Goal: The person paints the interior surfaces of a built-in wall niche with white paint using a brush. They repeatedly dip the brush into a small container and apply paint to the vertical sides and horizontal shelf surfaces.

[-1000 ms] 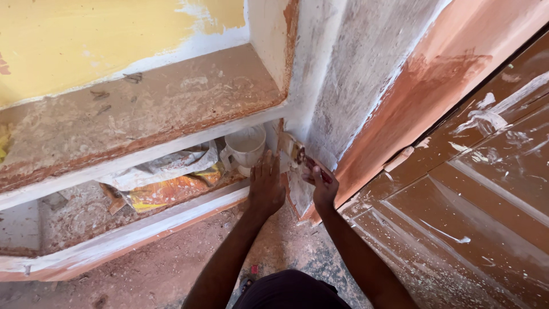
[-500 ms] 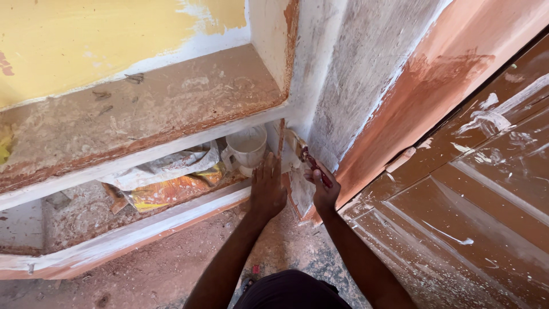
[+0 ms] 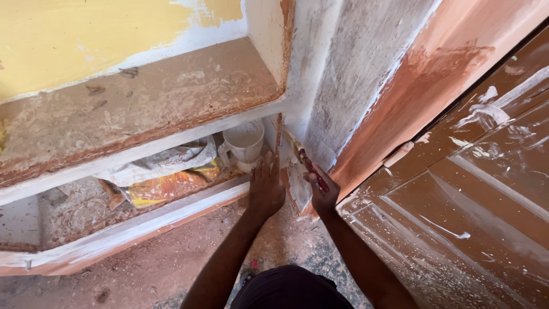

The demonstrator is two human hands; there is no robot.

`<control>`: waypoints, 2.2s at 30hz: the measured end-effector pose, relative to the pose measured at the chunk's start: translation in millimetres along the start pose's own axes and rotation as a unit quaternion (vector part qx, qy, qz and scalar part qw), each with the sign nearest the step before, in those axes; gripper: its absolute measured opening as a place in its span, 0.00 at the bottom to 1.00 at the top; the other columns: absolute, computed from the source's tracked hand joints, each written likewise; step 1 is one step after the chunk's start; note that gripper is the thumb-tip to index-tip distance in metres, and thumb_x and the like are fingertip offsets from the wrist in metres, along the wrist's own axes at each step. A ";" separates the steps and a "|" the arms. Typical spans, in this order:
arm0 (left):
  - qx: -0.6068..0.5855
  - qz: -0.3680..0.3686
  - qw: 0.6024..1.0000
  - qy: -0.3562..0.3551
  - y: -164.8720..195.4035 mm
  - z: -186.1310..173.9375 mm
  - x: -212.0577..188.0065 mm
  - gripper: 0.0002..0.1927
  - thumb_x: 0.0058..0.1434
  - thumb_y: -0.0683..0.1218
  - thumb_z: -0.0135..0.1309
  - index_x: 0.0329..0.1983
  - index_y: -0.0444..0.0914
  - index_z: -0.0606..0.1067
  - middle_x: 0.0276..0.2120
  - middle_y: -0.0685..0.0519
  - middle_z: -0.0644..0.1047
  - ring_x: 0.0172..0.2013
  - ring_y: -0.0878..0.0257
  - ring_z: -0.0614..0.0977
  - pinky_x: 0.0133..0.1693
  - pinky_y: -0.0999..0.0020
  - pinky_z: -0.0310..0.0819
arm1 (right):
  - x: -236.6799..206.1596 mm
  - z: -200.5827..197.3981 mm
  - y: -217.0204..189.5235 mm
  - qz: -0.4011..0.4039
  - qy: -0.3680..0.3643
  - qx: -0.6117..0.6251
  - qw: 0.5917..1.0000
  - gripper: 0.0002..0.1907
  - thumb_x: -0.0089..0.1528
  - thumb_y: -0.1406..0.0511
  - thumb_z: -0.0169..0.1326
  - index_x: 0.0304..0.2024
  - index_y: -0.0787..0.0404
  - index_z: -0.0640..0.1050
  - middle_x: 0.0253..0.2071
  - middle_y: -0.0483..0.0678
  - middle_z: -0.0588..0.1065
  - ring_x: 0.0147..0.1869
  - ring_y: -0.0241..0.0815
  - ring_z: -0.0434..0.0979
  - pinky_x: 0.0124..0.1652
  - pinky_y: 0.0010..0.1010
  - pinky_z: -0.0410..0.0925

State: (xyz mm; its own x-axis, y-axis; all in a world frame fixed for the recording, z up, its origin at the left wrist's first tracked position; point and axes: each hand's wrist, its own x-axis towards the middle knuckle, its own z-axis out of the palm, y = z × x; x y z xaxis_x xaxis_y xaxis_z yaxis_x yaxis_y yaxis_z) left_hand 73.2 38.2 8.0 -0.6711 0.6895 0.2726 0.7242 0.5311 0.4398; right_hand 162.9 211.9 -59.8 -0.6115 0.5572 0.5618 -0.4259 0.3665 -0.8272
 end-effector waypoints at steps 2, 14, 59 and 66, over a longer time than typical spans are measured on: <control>0.008 0.003 1.000 0.001 3.3 0.3 0.4 0.44 0.58 0.47 0.52 0.76 0.32 0.50 0.73 0.31 0.51 0.70 0.30 0.56 0.67 0.33 0.46 | -1.3 2.9 -1.5 -0.036 -0.006 -0.018 0.999 0.19 0.71 0.64 0.54 0.60 0.71 0.74 0.45 0.58 0.82 0.48 0.45 0.87 0.48 0.36 0.81; -0.002 0.036 0.998 0.042 7.3 3.4 -11.4 0.43 0.58 0.46 0.54 0.74 0.30 0.53 0.72 0.31 0.53 0.69 0.31 0.58 0.67 0.33 0.49 | -8.2 2.1 -10.1 0.038 0.019 -0.021 0.999 0.21 0.70 0.65 0.54 0.62 0.72 0.74 0.45 0.59 0.82 0.48 0.44 0.85 0.50 0.34 0.79; -0.005 0.016 1.000 0.003 -5.9 0.4 -27.4 0.46 0.57 0.48 0.55 0.74 0.29 0.50 0.72 0.29 0.50 0.70 0.33 0.54 0.67 0.36 0.44 | 8.6 5.9 -9.7 -0.248 -0.121 -0.281 0.919 0.16 0.70 0.62 0.55 0.57 0.63 0.78 0.41 0.55 0.82 0.40 0.45 0.85 0.39 0.33 0.80; -0.020 0.015 1.000 0.018 -10.8 2.8 -33.4 0.44 0.60 0.49 0.55 0.75 0.32 0.51 0.72 0.31 0.53 0.71 0.34 0.56 0.69 0.37 0.45 | -22.9 14.2 -7.9 -0.073 -0.201 -0.360 0.908 0.25 0.59 0.67 0.62 0.59 0.65 0.79 0.27 0.54 0.77 0.30 0.50 0.79 0.33 0.38 0.74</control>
State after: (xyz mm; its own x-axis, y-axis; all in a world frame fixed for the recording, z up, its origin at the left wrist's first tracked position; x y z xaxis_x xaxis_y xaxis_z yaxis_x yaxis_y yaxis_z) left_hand 88.2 10.8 -8.3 -0.6549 0.6865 0.3161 0.7378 0.4900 0.4644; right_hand 170.7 185.7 -65.9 -0.8388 0.2001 0.5063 -0.0635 0.8877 -0.4560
